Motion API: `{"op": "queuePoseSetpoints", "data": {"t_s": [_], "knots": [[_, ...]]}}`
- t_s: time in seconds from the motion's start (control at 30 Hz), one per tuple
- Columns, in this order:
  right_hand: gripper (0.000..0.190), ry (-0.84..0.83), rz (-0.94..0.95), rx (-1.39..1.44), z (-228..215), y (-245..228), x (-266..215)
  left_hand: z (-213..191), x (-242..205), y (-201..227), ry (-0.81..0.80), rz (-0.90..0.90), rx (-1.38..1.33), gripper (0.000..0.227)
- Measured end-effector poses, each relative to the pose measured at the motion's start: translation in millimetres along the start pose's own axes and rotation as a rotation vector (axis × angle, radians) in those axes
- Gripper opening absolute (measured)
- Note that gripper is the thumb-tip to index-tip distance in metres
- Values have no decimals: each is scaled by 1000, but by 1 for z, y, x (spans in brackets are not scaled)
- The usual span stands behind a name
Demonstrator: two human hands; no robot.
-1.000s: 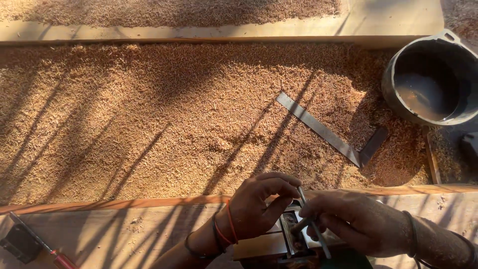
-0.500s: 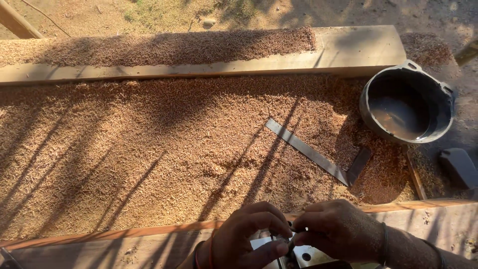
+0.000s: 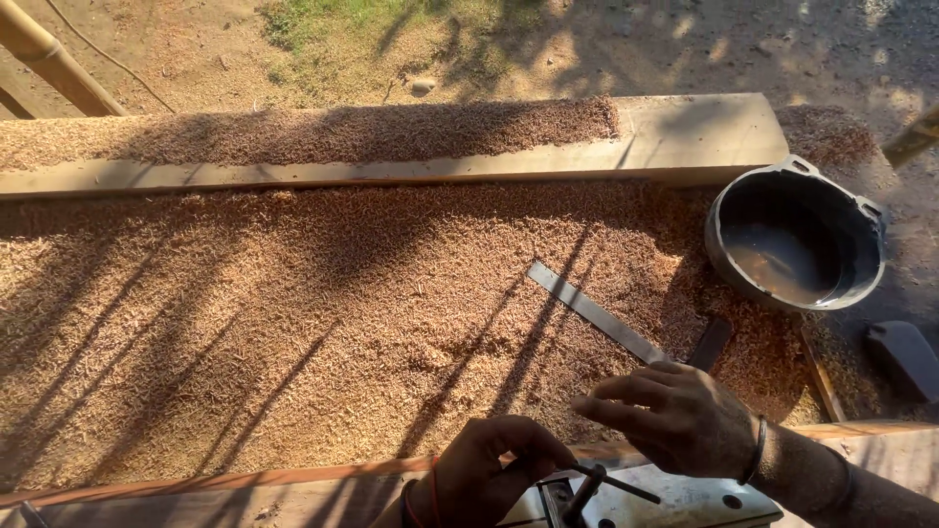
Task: Adjusting and tightening the blade assembly on an electric wood planer using a ruler and a small wrench.
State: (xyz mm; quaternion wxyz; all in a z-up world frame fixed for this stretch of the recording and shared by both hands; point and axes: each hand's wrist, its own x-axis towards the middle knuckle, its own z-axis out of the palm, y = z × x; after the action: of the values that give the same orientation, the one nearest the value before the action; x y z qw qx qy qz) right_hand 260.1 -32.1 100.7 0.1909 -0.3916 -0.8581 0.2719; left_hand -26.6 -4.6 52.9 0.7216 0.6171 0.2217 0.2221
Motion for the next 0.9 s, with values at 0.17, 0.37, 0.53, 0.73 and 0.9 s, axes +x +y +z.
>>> {"op": "queuePoseSetpoints", "data": {"t_s": [0.17,0.37,0.53,0.73,0.9], "knots": [[37,226,-435,-393,16,-8,17,-3,1,-9,-24,-30,-70,10],[29,149,-659,-332,8,2,28,-6,1,-18,28,-25,-242,20],[60,-113,-674,-196,16,10,23,-8,-6,-20,71,-9,-7,21],[46,-136,-744,-287,4,-6,44,-30,-10,-21,98,-92,42,37],[39,-221,-722,-321,11,-12,42,-37,-4,-24,-29,-344,395,43]]}}
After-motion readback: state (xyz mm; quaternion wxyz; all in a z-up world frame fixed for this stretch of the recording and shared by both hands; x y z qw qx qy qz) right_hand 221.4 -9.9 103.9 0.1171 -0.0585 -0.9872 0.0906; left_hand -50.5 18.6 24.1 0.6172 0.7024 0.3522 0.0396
